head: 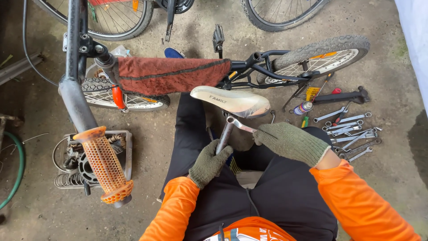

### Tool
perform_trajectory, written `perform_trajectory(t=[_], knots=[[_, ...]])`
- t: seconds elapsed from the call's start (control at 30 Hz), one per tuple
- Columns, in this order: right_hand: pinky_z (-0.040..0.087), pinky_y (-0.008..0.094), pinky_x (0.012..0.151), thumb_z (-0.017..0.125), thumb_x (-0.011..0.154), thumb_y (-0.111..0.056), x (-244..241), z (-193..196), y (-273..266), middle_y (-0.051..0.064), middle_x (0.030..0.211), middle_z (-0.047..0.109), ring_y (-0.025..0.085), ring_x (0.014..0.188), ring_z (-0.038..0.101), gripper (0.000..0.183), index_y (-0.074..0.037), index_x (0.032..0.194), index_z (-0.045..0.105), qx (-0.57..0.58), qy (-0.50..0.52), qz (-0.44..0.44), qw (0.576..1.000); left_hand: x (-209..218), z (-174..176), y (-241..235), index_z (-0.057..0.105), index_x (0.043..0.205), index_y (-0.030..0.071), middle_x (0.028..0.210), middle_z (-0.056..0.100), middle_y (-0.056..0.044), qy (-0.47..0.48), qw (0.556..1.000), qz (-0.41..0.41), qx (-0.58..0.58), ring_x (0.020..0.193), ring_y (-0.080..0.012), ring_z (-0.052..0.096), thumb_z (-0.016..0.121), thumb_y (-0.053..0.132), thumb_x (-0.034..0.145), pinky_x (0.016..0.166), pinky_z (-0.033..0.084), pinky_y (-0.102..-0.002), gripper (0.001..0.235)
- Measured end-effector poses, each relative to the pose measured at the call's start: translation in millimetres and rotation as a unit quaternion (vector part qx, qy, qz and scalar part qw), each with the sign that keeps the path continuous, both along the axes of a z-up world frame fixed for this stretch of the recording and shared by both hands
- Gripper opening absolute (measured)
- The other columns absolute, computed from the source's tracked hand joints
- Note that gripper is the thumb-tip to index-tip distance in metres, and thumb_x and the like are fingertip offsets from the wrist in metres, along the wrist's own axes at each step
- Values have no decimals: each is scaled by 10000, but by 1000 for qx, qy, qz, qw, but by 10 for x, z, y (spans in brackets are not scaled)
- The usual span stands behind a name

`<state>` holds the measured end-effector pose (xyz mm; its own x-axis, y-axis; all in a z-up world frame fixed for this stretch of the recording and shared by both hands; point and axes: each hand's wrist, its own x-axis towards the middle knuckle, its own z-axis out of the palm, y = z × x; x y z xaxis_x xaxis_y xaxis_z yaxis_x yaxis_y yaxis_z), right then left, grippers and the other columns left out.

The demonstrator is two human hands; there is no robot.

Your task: The person uses a wrench to tighten the bolt on a bicycle seat post, then inserts the seat into the frame and secures it. They then use pliers to adjust a cable on the handlebar area.

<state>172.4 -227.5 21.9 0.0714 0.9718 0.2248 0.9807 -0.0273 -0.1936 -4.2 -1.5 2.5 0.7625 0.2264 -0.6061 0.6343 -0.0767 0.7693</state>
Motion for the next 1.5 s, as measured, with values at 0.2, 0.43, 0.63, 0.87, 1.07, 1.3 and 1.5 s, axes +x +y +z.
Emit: perform_trajectory(t=[0.2,0.43,0.63,0.87,1.07,1.3,1.5], knots=[[545,412,635,587,914,-156,37,186,31,36,1057,715,290,776,694,197,-96,1082,668,-28,67,-26,997,5,113,-2,698,1055,104,850,676,-166,0,999,29,-15,877,-293,687,709,433,929,868,535,-429,352],[597,336,893,579,895,-640,105,-21,12,-14,1073,772,235,1118,697,369,-359,1087,722,-189,298,-296,888,0,-27,4,699,1055,120,872,671,-168,-9,1000,5,-8,904,-322,687,725,437,926,869,532,-452,343],[586,366,925,596,900,-643,35,-56,103,22,1105,770,254,1135,689,416,-324,1121,746,-161,268,-338,887,-16,20,0,698,1046,123,863,665,-156,-4,1000,5,0,904,-320,690,725,444,923,864,533,-455,345],[550,355,749,475,1006,-333,-81,92,160,-42,941,798,239,847,750,317,-142,976,727,-101,299,-202,927,-20,131,-16,677,974,118,836,666,-155,-9,1000,5,2,857,-320,674,722,459,918,842,526,-450,348],[543,299,938,460,977,-433,19,519,238,-61,984,812,157,949,738,431,-153,951,787,-246,421,-291,823,29,-160,-37,670,1001,126,867,663,-185,-8,999,-23,26,903,-372,681,728,482,911,847,524,-467,372],[486,204,543,531,1006,-101,-131,102,159,-22,784,674,91,656,666,184,-104,917,692,44,501,-48,863,-55,-143,69,572,839,146,520,566,-86,-41,997,-27,-62,448,-220,605,539,420,1017,475,543,-303,328],[426,136,825,508,1073,-71,-225,-1028,-73,86,1055,690,55,948,623,266,106,1226,634,177,780,189,569,-159,-56,168,574,963,59,561,494,-33,-114,964,-15,-238,386,-127,372,458,362,1067,377,317,-260,341]])
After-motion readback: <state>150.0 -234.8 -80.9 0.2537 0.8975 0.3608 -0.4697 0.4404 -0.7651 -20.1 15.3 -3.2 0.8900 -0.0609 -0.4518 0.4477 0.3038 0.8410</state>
